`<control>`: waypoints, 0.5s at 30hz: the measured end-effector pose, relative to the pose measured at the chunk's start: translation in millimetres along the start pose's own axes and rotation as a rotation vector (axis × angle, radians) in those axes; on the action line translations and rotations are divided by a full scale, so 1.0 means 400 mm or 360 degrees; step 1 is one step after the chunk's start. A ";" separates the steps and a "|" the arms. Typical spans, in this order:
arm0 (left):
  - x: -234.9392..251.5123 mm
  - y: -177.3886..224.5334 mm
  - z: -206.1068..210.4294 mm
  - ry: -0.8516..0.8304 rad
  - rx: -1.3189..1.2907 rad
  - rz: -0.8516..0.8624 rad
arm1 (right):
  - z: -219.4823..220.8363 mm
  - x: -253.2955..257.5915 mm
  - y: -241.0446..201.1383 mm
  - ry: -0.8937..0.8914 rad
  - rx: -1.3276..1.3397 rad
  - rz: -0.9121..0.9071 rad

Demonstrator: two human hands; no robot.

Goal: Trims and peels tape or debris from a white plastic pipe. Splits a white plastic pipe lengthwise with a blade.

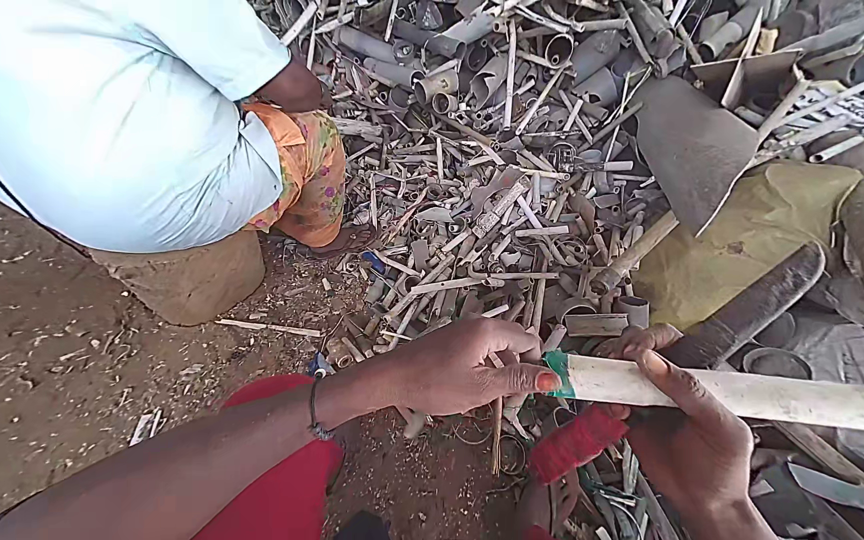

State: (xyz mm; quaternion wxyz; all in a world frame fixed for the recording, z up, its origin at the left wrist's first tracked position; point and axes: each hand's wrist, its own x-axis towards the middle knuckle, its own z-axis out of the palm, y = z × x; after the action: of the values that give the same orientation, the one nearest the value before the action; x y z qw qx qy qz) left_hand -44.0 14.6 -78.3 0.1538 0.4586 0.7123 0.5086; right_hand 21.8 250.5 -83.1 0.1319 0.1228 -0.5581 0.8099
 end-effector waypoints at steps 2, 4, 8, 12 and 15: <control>-0.006 -0.003 -0.008 0.0019 -0.0111 -0.0053 | -0.004 0.000 0.005 -0.0035 -0.0035 0.0018; -0.013 -0.002 -0.012 0.0021 -0.0221 -0.0064 | -0.006 -0.001 0.005 -0.0111 -0.0010 0.0061; -0.034 0.002 -0.006 -0.0005 -0.0324 0.0105 | 0.000 -0.010 -0.009 -0.0248 0.0125 0.0142; -0.040 0.000 0.000 0.0000 -0.0347 0.0341 | 0.016 -0.032 -0.043 -0.0337 0.0122 0.0039; -0.051 0.016 0.012 0.0009 -0.0391 0.0415 | 0.034 -0.048 -0.091 -0.0308 0.0064 0.0088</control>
State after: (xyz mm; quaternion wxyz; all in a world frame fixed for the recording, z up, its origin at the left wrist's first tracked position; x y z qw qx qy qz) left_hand -26.7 1.1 -79.8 0.1394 0.5235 0.5798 0.6086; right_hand 53.2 248.6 -53.2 0.0525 0.1875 -0.5551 0.8087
